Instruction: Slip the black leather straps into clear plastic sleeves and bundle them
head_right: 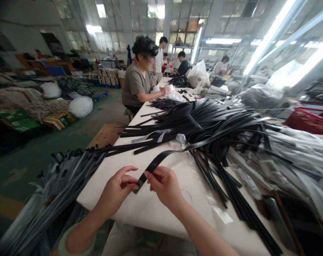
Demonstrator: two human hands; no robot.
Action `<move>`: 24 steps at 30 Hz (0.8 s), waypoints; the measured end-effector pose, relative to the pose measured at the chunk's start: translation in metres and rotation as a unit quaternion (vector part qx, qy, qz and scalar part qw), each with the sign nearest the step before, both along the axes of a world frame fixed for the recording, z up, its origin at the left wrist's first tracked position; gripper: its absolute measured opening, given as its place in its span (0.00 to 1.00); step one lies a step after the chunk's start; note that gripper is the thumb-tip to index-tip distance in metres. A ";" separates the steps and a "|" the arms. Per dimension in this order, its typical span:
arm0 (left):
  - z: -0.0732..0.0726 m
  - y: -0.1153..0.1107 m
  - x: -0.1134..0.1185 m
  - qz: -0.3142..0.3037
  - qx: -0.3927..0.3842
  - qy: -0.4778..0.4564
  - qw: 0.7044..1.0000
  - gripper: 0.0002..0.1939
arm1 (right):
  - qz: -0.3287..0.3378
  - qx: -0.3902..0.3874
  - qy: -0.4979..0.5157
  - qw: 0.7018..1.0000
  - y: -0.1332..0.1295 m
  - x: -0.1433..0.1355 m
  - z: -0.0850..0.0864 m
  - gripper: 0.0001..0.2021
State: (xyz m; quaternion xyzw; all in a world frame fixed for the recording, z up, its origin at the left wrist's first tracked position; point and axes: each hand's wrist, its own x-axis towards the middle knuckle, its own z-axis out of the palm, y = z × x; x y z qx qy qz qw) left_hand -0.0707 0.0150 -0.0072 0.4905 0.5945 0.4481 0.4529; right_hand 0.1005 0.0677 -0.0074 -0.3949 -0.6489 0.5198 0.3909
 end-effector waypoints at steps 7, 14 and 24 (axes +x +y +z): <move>0.014 0.026 0.000 -0.044 -0.032 -0.019 0.998 0.31 | 0.060 -0.191 0.130 0.971 0.040 0.005 0.003 0.20; 0.019 0.037 0.007 -0.024 -0.045 -0.057 0.997 0.33 | -0.028 -0.164 0.200 0.965 0.028 -0.002 -0.009 0.20; 0.027 0.041 0.006 -0.045 -0.082 -0.016 0.995 0.35 | -0.095 -0.181 0.249 0.947 0.036 -0.001 -0.004 0.20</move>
